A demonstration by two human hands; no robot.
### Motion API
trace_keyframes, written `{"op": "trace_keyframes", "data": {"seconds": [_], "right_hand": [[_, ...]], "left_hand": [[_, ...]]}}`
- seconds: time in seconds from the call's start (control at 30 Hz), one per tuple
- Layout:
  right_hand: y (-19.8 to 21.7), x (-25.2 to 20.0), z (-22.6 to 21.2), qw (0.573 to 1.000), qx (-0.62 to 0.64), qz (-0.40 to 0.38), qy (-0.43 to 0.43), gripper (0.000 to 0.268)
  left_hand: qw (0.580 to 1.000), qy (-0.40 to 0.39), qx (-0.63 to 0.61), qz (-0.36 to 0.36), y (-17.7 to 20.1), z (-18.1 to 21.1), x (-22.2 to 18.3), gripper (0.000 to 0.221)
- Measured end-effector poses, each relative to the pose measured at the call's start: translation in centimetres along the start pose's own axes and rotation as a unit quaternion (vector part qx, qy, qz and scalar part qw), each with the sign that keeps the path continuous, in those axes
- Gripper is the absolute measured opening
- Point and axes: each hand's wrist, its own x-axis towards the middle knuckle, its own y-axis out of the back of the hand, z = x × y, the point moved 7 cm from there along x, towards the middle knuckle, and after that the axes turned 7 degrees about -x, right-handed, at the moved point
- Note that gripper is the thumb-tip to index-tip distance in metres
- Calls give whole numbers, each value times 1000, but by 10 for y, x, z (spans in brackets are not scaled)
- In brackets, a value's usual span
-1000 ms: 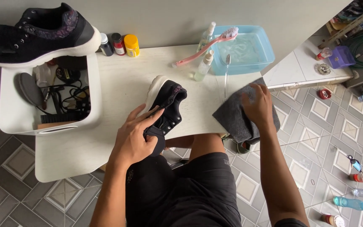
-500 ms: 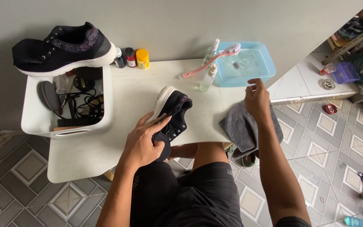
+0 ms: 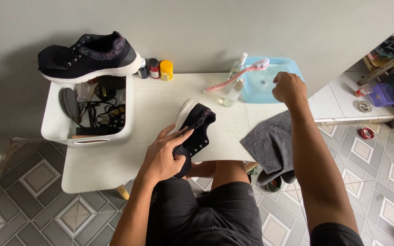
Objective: A person is cleaning a black sneaker using a grey cloth and cleaning solution at a floor-level workspace.
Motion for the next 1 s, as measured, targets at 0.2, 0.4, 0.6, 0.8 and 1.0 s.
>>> {"op": "trace_keyframes", "data": {"seconds": [0.2, 0.4, 0.6, 0.8, 1.0], "right_hand": [[17, -66, 9, 999, 29, -43, -10, 33], [93, -148, -17, 990, 113, 76, -36, 37], [88, -223, -100, 971, 228, -29, 59, 25], [56, -221, -171, 975, 152, 65, 147, 20], [1, -220, -189, 949, 240, -30, 203, 16]], "left_hand": [[1000, -9, 0, 0, -1, -8, 1, 82], [991, -97, 29, 93, 1, -4, -2, 77], [1000, -22, -9, -1, 1, -10, 2, 80], [1000, -23, -3, -5, -2, -15, 2, 81], [1000, -25, -12, -3, 0, -13, 4, 78]]}}
